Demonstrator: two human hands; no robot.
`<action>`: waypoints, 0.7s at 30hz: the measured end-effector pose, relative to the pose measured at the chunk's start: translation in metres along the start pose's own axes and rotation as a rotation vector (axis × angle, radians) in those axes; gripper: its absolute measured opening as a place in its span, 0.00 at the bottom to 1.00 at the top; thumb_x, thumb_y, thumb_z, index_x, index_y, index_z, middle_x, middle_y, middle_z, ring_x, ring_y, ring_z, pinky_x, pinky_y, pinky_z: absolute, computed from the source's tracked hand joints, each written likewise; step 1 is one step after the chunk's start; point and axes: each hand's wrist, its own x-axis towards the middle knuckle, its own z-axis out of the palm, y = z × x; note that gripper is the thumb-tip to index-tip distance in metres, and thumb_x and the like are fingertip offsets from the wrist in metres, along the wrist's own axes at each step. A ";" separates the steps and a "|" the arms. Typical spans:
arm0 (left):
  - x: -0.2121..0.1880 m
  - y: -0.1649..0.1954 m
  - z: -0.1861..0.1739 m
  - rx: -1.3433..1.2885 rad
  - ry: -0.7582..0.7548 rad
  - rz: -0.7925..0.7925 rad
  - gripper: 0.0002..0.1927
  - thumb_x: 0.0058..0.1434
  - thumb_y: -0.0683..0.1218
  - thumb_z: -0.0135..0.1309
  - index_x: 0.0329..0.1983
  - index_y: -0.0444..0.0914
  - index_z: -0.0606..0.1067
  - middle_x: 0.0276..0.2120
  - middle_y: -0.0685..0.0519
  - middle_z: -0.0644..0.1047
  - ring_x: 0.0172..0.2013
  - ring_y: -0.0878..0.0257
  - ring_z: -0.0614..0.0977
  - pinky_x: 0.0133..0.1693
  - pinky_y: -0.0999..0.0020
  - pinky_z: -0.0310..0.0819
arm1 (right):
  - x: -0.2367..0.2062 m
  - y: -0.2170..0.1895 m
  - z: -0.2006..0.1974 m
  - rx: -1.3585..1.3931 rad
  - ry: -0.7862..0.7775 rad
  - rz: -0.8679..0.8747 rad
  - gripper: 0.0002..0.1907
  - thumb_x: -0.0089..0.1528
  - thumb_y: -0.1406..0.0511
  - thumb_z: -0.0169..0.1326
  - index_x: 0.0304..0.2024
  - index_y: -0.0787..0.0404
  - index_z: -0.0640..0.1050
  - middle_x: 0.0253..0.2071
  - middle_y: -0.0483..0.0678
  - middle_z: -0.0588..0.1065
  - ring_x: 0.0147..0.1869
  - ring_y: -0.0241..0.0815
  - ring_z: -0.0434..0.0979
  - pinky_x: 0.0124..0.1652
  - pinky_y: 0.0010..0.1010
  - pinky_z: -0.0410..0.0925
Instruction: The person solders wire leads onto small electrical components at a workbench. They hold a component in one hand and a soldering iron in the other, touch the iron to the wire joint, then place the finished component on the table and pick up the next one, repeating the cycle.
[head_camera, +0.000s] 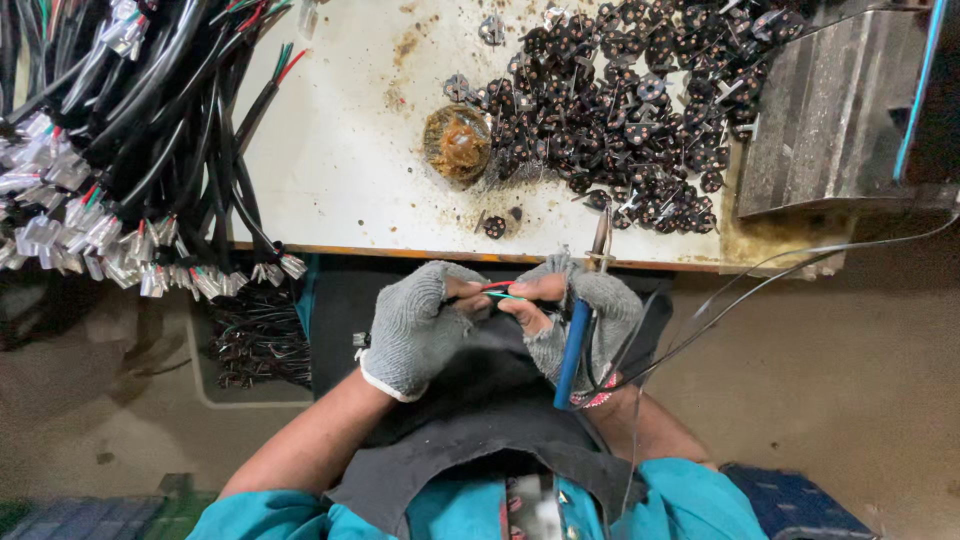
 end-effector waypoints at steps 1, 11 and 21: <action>0.002 0.001 -0.002 -0.019 0.001 0.029 0.10 0.57 0.41 0.67 0.38 0.39 0.77 0.38 0.50 0.83 0.39 0.57 0.87 0.41 0.65 0.82 | 0.001 -0.002 -0.002 -0.093 -0.020 -0.058 0.07 0.60 0.69 0.68 0.38 0.60 0.81 0.38 0.46 0.83 0.42 0.44 0.84 0.45 0.30 0.75; 0.006 0.024 -0.012 -0.027 -0.018 0.036 0.11 0.56 0.41 0.65 0.40 0.39 0.76 0.40 0.49 0.81 0.40 0.55 0.85 0.42 0.65 0.79 | 0.006 -0.009 -0.002 -0.042 -0.058 -0.111 0.07 0.60 0.70 0.67 0.37 0.61 0.80 0.36 0.47 0.82 0.43 0.38 0.84 0.46 0.29 0.75; 0.004 0.016 -0.010 -0.121 -0.120 -0.121 0.09 0.55 0.45 0.64 0.35 0.36 0.78 0.29 0.50 0.76 0.31 0.58 0.79 0.37 0.67 0.73 | -0.005 0.015 0.002 0.067 -0.120 0.094 0.02 0.63 0.70 0.61 0.39 0.63 0.82 0.36 0.45 0.80 0.42 0.36 0.80 0.46 0.28 0.73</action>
